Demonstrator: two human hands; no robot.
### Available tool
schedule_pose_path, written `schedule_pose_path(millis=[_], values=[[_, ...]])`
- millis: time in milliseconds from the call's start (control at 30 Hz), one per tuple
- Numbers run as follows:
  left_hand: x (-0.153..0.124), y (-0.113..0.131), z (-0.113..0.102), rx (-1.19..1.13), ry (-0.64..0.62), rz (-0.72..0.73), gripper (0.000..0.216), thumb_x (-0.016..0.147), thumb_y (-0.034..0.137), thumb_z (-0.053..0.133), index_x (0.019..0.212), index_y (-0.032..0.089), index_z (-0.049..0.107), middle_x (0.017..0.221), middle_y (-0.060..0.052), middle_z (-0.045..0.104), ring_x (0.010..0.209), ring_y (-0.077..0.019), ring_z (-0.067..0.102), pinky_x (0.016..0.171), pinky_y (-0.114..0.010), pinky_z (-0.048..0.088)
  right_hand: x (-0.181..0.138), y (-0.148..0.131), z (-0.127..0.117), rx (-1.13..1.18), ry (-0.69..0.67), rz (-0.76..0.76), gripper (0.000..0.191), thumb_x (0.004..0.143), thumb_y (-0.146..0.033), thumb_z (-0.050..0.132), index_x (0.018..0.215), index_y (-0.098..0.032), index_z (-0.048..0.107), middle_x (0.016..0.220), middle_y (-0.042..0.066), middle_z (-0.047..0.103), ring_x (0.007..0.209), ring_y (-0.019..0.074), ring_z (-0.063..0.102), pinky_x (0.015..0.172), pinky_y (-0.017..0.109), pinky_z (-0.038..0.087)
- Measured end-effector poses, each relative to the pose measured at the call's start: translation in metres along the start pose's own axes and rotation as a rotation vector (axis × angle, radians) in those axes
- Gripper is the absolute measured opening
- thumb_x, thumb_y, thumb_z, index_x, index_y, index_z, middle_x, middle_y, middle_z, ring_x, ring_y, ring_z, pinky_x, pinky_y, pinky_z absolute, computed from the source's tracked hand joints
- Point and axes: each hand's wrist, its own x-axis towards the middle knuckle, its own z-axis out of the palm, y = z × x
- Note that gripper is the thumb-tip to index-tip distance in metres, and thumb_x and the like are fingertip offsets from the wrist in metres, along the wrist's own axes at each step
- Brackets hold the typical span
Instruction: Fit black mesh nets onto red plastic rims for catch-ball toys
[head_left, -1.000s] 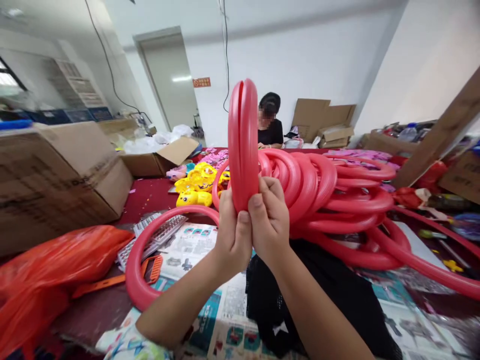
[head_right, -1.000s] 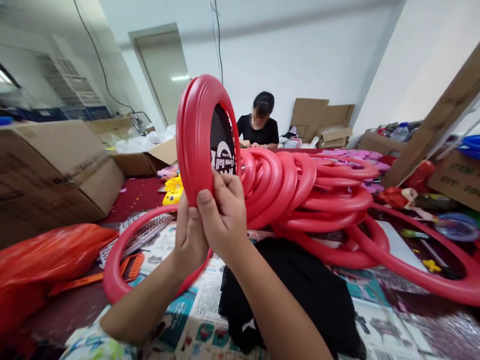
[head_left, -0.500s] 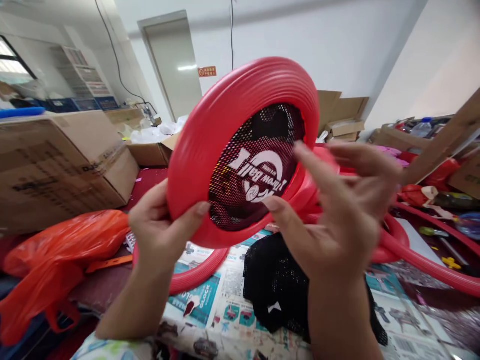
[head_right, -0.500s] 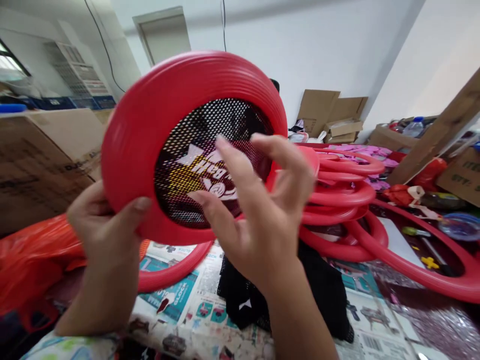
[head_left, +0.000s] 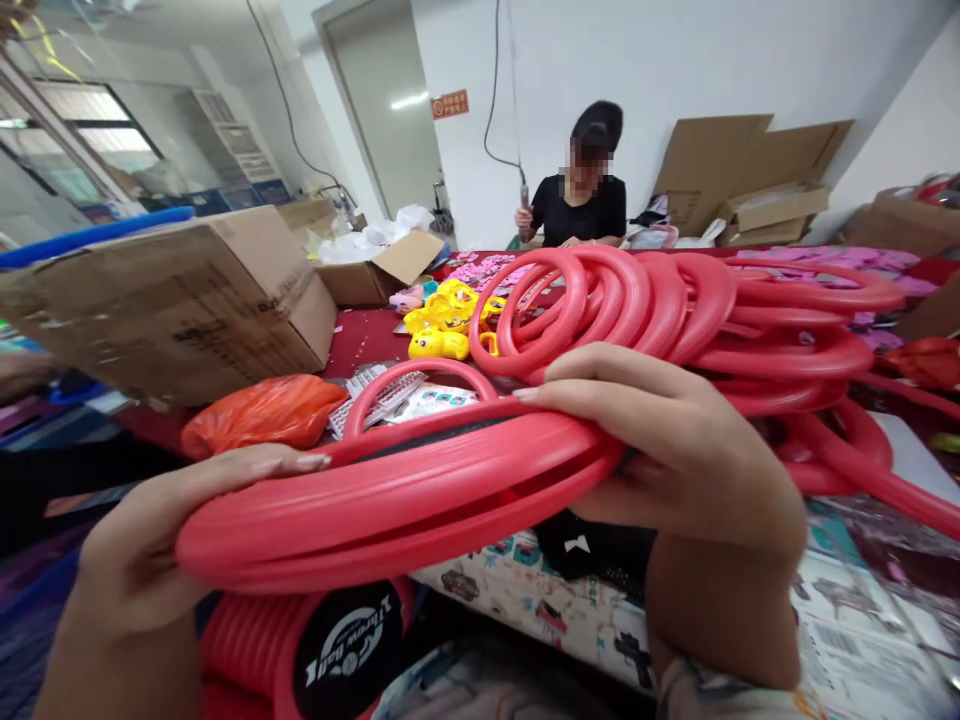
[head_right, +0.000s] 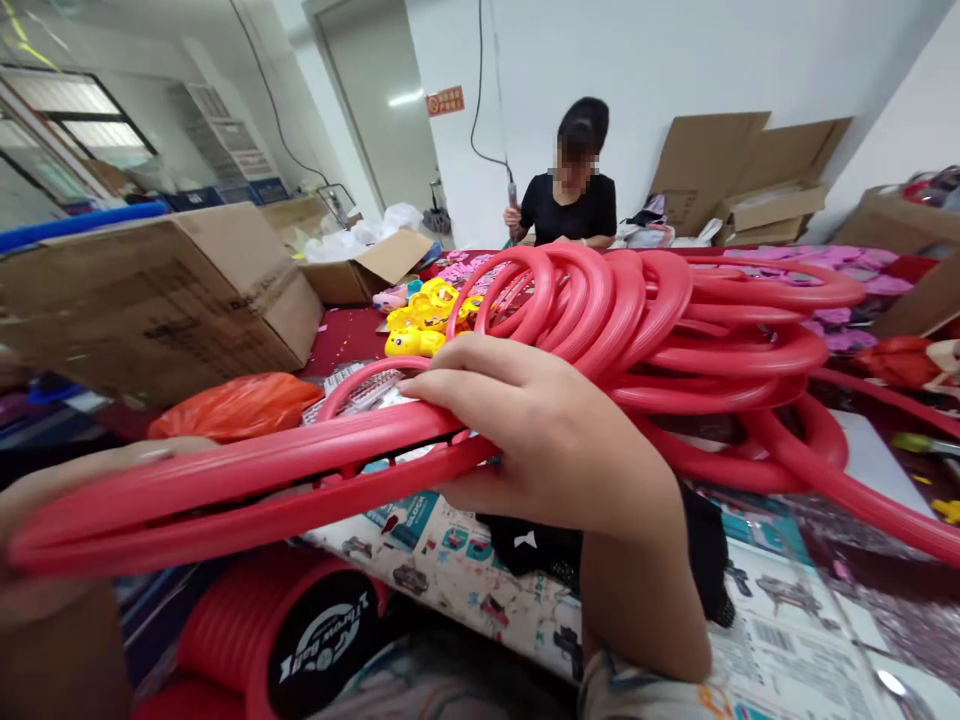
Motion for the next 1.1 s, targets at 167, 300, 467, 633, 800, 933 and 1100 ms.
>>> schedule_pose_path(millis=[167, 300, 467, 633, 800, 933, 1100], values=[[-0.003, -0.009, -0.012, 0.085, -0.147, 0.035, 0.064, 0.079, 0.010, 0.059, 0.140, 0.028, 0.055, 0.128, -0.005, 0.069, 0.117, -0.0242, 0.067, 0.099, -0.034, 0.058, 0.010, 0.006, 0.026, -0.094, 0.000, -0.173, 0.030, 0.086, -0.021, 0.067, 0.113, -0.009, 0.062, 0.112, 0.013, 0.067, 0.101, 0.0194, 0.064, 0.091, 0.031, 0.053], [-0.004, -0.002, -0.013, 0.219, -0.252, 0.020, 0.065, 0.083, 0.020, 0.062, 0.146, 0.028, 0.046, 0.123, -0.008, 0.070, 0.108, -0.0222, 0.070, 0.093, -0.031, 0.058, 0.015, 0.005, 0.033, -0.107, -0.003, -0.207, 0.029, 0.090, -0.026, 0.063, 0.113, -0.009, 0.062, 0.108, 0.013, 0.068, 0.097, 0.0201, 0.063, 0.089, 0.033, 0.052], [0.020, 0.034, 0.004, 0.401, -0.111, 0.277, 0.074, 0.082, 0.062, 0.066, 0.142, 0.021, 0.053, 0.103, -0.011, 0.076, 0.085, -0.0224, 0.073, 0.078, -0.027, 0.059, 0.019, 0.005, 0.039, -0.095, -0.029, -0.218, 0.029, 0.089, -0.025, 0.063, 0.115, -0.010, 0.062, 0.109, 0.013, 0.069, 0.097, 0.0207, 0.064, 0.089, 0.034, 0.052], [0.039, 0.049, 0.019, 0.491, -0.199, 0.310, 0.058, 0.086, 0.050, 0.068, 0.131, 0.014, 0.057, 0.102, -0.014, 0.075, 0.084, -0.0226, 0.072, 0.077, -0.028, 0.059, 0.022, 0.006, 0.043, -0.141, -0.060, -0.216, 0.027, 0.089, -0.022, 0.062, 0.114, -0.012, 0.063, 0.107, 0.012, 0.069, 0.098, 0.0224, 0.065, 0.088, 0.037, 0.051], [0.037, 0.041, 0.029, 0.448, -0.186, 0.261, 0.041, 0.089, 0.039, 0.064, 0.121, 0.013, 0.059, 0.106, -0.015, 0.074, 0.092, -0.0236, 0.071, 0.080, -0.031, 0.058, 0.025, 0.010, 0.047, -0.165, -0.052, -0.206, 0.028, 0.089, -0.025, 0.062, 0.112, -0.009, 0.065, 0.104, 0.014, 0.069, 0.094, 0.0240, 0.065, 0.082, 0.037, 0.052], [0.036, 0.035, 0.034, 0.453, -0.169, 0.283, 0.042, 0.090, 0.040, 0.062, 0.114, 0.006, 0.061, 0.097, -0.018, 0.074, 0.086, -0.0238, 0.072, 0.074, -0.030, 0.058, 0.026, 0.013, 0.050, -0.143, -0.099, -0.188, 0.029, 0.089, -0.024, 0.063, 0.112, -0.007, 0.065, 0.106, 0.016, 0.069, 0.094, 0.0250, 0.066, 0.080, 0.038, 0.054], [0.029, 0.025, 0.030, 0.487, -0.059, 0.312, 0.036, 0.090, 0.041, 0.061, 0.107, 0.009, 0.062, 0.089, -0.013, 0.075, 0.079, -0.0202, 0.072, 0.073, -0.025, 0.057, 0.023, 0.019, 0.043, -0.036, -0.114, -0.050, 0.036, 0.089, -0.023, 0.064, 0.123, -0.014, 0.060, 0.117, 0.012, 0.069, 0.105, 0.0227, 0.066, 0.089, 0.036, 0.054]])
